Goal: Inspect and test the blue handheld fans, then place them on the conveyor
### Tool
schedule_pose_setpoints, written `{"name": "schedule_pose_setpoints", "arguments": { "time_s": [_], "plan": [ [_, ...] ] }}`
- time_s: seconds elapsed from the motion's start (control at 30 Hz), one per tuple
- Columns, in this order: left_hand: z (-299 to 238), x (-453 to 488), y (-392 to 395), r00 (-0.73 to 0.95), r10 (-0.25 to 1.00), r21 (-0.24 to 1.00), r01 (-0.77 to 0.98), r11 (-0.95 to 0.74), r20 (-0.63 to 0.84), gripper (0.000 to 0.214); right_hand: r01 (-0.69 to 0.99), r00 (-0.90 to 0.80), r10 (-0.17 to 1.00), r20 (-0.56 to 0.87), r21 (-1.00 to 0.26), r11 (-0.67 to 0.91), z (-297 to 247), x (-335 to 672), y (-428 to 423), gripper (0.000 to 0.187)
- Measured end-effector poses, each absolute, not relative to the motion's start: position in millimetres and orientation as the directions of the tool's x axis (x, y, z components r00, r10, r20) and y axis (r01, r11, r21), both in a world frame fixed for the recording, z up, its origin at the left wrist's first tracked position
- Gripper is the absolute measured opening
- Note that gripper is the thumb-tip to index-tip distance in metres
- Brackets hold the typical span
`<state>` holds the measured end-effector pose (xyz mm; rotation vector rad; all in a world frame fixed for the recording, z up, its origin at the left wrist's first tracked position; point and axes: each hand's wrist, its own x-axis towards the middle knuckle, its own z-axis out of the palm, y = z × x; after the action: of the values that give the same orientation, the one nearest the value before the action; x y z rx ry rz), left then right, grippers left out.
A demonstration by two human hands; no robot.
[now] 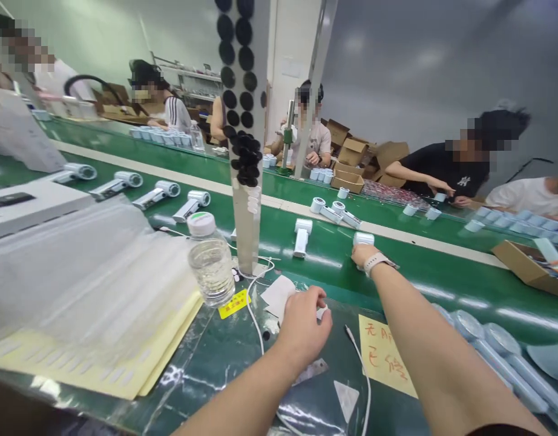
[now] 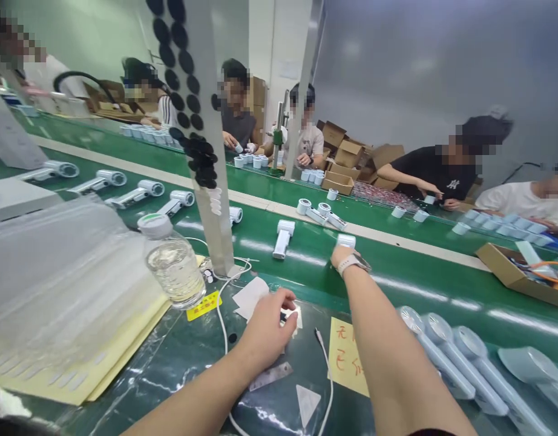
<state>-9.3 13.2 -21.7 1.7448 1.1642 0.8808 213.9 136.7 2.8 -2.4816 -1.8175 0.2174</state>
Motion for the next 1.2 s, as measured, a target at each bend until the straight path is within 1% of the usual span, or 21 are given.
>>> {"name": "schedule_pose_setpoints", "arguments": {
  "time_s": [0.07, 0.13, 0.23, 0.27, 0.3, 0.37, 0.43, 0.5, 0.57, 0.63, 0.67, 0.7, 0.77, 0.8, 0.87, 0.93, 0.97, 1.0, 1.1, 1.13, 1.2],
  "plan": [
    [-22.3, -8.5, 12.6, 0.358, 0.923, 0.884, 0.375, -0.278, 0.138, 0.018, 0.932, 0.316, 0.944, -0.1, -0.154, -0.328, -3.5, 170.3, 154.8, 0.033],
    [-22.3, -8.4, 12.2, 0.372, 0.917, 0.875, 0.387, -0.292, 0.142, 0.017, 0.919, 0.333, 0.937, -0.103, -0.189, -0.347, -11.3, 128.1, 164.3, 0.033],
    [-23.0, -9.1, 13.0, 0.296, 0.951, 0.921, 0.337, -0.196, 0.094, 0.018, 0.893, 0.373, 0.924, -0.081, -0.238, -0.381, -16.8, 86.9, 163.9, 0.036],
    [-23.9, -8.9, 13.8, 0.25, 0.966, 0.958, 0.257, -0.125, 0.059, 0.018, 0.887, 0.375, 0.923, -0.082, -0.258, -0.383, -15.3, 82.2, 160.5, 0.036],
    [-25.2, -8.3, 14.8, 0.207, 0.978, 0.99, 0.136, -0.037, 0.009, 0.018, 0.884, 0.361, 0.928, -0.09, -0.283, -0.372, -12.0, 81.8, 155.4, 0.035],
    [-28.1, -5.4, 17.2, 0.167, 0.979, 0.979, -0.146, 0.141, -0.116, 0.018, 0.882, 0.294, 0.949, -0.114, -0.35, -0.315, -1.6, 90.9, 139.0, 0.029],
    [-30.2, -1.0, 19.4, 0.174, 0.961, 0.907, -0.33, 0.262, -0.214, 0.02, 0.873, 0.193, 0.974, -0.122, -0.432, -0.227, 9.4, 104.8, 112.8, 0.026],
    [-30.4, 3.0, 20.3, 0.185, 0.953, 0.836, -0.46, 0.299, -0.239, 0.029, 0.853, 0.09, 0.99, -0.109, -0.505, -0.133, 16.0, 116.5, 77.1, 0.031],
    [-29.0, 5.1, 19.4, 0.214, 0.944, 0.686, -0.648, 0.331, -0.253, 0.037, 0.822, -0.009, 0.996, -0.084, -0.568, -0.04, 16.3, 124.2, 36.2, 0.028],
    [-27.2, 4.8, 17.2, 0.28, 0.917, 0.507, -0.768, 0.392, -0.284, 0.044, 0.756, -0.06, 0.998, -0.023, -0.654, 0.031, 11.6, 130.7, -2.6, 0.036],
    [-26.3, 3.9, 16.0, 0.339, 0.891, 0.447, -0.775, 0.447, -0.302, 0.046, 0.713, -0.059, 0.998, 0.009, -0.699, 0.049, 8.2, 134.6, -18.9, 0.041],
    [-25.5, 2.6, 14.8, 0.41, 0.857, 0.42, -0.749, 0.511, -0.313, 0.049, 0.665, -0.042, 0.998, 0.038, -0.744, 0.056, 4.2, 139.3, -32.3, 0.045],
    [-24.0, -0.7, 13.3, 0.532, 0.792, 0.413, -0.675, 0.611, -0.302, 0.054, 0.564, 0.032, 0.998, 0.061, -0.825, 0.032, -4.9, 150.2, -49.3, 0.047],
    [-23.1, -2.5, 13.0, 0.572, 0.77, 0.421, -0.647, 0.636, -0.283, 0.056, 0.547, 0.083, 0.994, 0.067, -0.837, 0.011, -10.0, 155.5, -53.0, 0.046],
    [-21.0, -6.2, 13.4, 0.607, 0.755, 0.447, -0.62, 0.645, -0.246, 0.061, 0.605, 0.176, 0.98, 0.098, -0.796, -0.029, -21.0, 162.1, -53.5, 0.038],
    [-18.3, -10.0, 15.3, 0.598, 0.772, 0.475, -0.626, 0.618, -0.216, 0.062, 0.709, 0.206, 0.968, 0.142, -0.703, -0.047, -31.0, 160.6, -49.1, 0.02],
    [-16.8, -12.0, 16.7, 0.584, 0.786, 0.483, -0.638, 0.599, -0.203, 0.063, 0.744, 0.189, 0.969, 0.158, -0.667, -0.037, -34.6, 156.7, -47.0, 0.014],
    [-15.3, -13.9, 18.6, 0.563, 0.803, 0.491, -0.653, 0.577, -0.195, 0.063, 0.754, 0.163, 0.973, 0.162, -0.657, -0.016, -36.9, 151.3, -45.7, 0.014],
    [-11.3, -20.0, 25.5, 0.457, 0.866, 0.525, -0.696, 0.489, -0.201, 0.063, 0.733, 0.098, 0.985, 0.14, -0.68, 0.024, -34.7, 134.1, -49.1, 0.01],
    [-10.3, -21.9, 27.8, 0.425, 0.883, 0.538, -0.705, 0.461, -0.2, 0.064, 0.711, 0.076, 0.992, 0.099, -0.703, 0.016, -31.6, 130.0, -52.4, 0.009],
    [-9.1, -25.2, 31.5, 0.382, 0.906, 0.559, -0.719, 0.414, -0.179, 0.068, 0.619, 0.004, 0.999, -0.043, -0.784, -0.036, -24.3, 125.7, -59.7, 0.014]
  ]
}}
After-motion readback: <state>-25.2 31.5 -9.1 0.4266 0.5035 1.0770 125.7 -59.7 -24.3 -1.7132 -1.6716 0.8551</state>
